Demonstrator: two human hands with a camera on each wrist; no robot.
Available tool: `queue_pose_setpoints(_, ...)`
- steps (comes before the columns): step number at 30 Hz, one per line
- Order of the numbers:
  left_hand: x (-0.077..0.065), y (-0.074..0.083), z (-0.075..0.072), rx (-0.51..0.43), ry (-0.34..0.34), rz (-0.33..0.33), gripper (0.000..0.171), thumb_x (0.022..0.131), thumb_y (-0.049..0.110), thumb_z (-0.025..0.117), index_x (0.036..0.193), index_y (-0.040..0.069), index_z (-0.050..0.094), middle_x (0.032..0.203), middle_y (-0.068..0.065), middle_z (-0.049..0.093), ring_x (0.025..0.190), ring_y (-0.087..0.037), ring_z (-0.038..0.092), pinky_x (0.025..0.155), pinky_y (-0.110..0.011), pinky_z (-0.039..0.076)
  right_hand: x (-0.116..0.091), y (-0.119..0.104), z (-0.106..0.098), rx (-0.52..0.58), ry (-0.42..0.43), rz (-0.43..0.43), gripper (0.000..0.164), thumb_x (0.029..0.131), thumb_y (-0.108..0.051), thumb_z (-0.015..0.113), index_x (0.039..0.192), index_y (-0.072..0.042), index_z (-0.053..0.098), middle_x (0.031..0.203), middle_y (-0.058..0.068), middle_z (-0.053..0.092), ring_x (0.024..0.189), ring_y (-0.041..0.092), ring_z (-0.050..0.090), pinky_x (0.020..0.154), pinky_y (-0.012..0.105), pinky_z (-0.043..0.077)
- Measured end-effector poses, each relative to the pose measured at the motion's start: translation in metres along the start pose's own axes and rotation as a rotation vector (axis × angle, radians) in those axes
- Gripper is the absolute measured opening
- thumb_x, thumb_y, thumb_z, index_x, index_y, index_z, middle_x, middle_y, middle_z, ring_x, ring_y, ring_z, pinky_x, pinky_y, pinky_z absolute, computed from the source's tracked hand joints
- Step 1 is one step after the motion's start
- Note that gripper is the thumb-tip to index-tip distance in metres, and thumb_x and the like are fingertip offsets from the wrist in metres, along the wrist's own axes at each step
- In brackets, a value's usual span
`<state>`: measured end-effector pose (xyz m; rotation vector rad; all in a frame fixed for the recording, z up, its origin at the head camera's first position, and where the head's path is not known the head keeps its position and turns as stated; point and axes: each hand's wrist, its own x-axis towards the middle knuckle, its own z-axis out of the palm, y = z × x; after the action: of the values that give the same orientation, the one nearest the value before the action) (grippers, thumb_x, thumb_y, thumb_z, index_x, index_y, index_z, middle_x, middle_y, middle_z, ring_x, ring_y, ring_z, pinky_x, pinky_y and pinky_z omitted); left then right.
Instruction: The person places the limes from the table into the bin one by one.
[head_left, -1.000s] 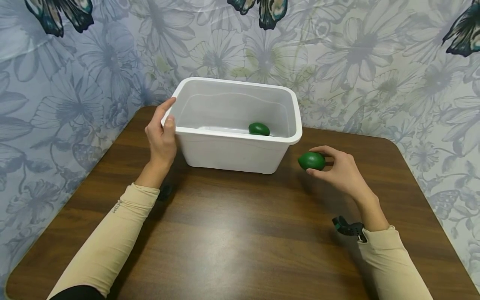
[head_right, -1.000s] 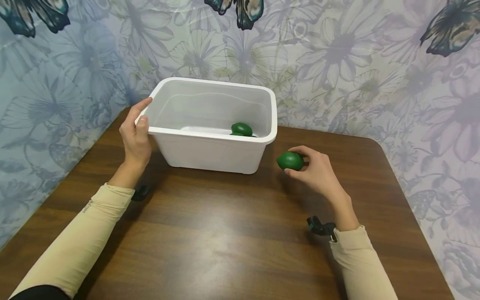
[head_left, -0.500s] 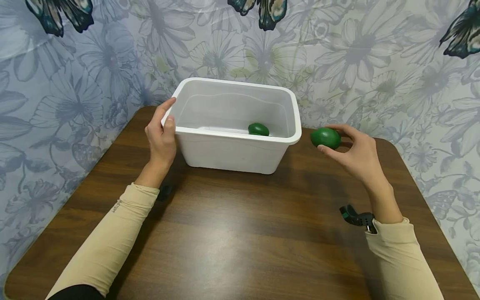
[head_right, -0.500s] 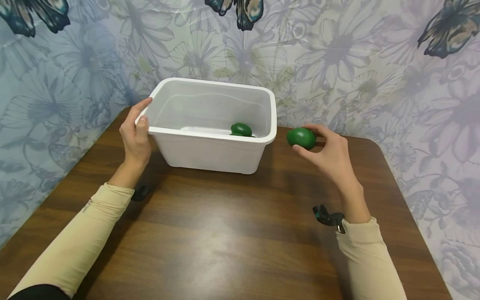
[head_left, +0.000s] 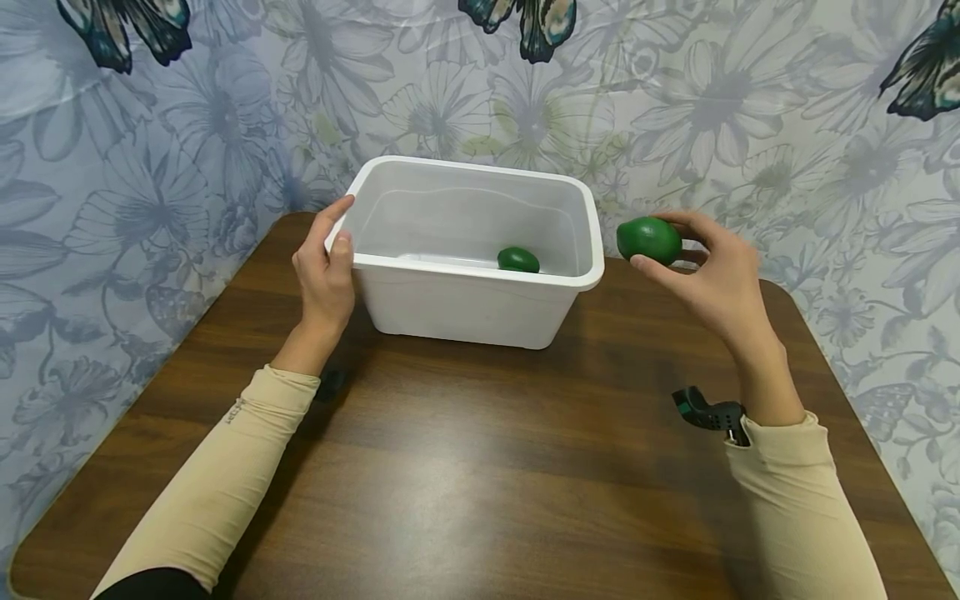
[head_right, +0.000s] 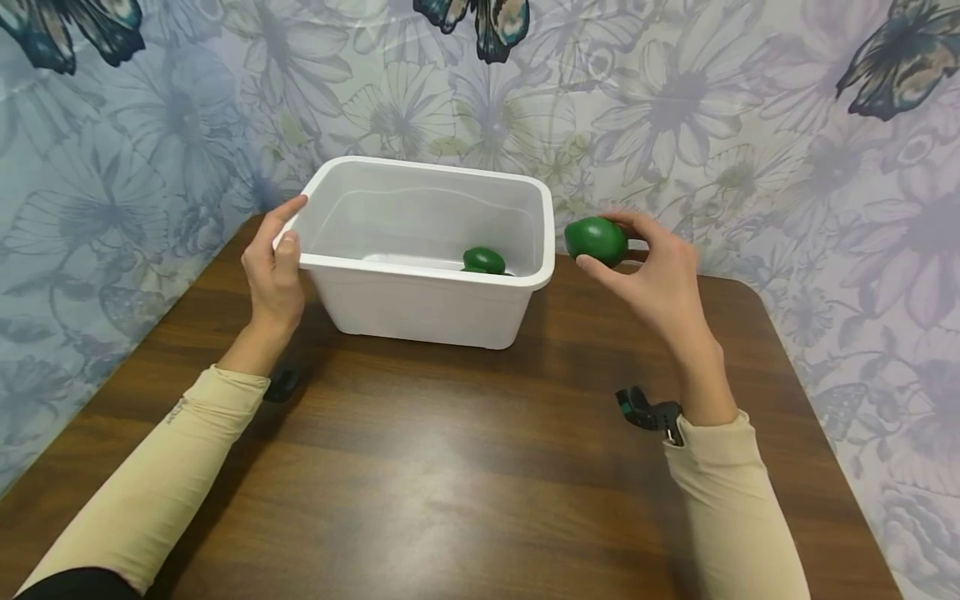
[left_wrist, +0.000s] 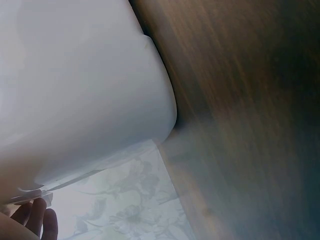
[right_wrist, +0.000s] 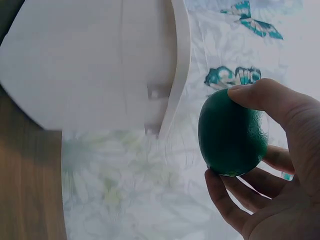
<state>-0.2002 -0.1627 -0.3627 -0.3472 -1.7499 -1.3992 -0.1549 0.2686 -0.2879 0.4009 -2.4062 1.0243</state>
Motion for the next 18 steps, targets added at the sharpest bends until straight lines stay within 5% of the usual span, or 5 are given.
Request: queue_pose_setpoints(18, 0.000, -0.001, -0.001, 0.000, -0.009, 0.001, 0.061, 0.090, 0.030, 0.048, 0.133, -0.009, 0.067, 0.129, -0.030, 0.069, 0.111, -0.050, 0.066, 0.093, -0.015, 0.046, 0.017, -0.031, 0.040, 0.042, -0.106, -0.082, 0.054, 0.084, -0.022, 0.088, 0.135, -0.017, 0.071, 0.126, 0.000, 0.073, 0.115, 0.012, 0.065, 0.090, 0.017, 0.053)
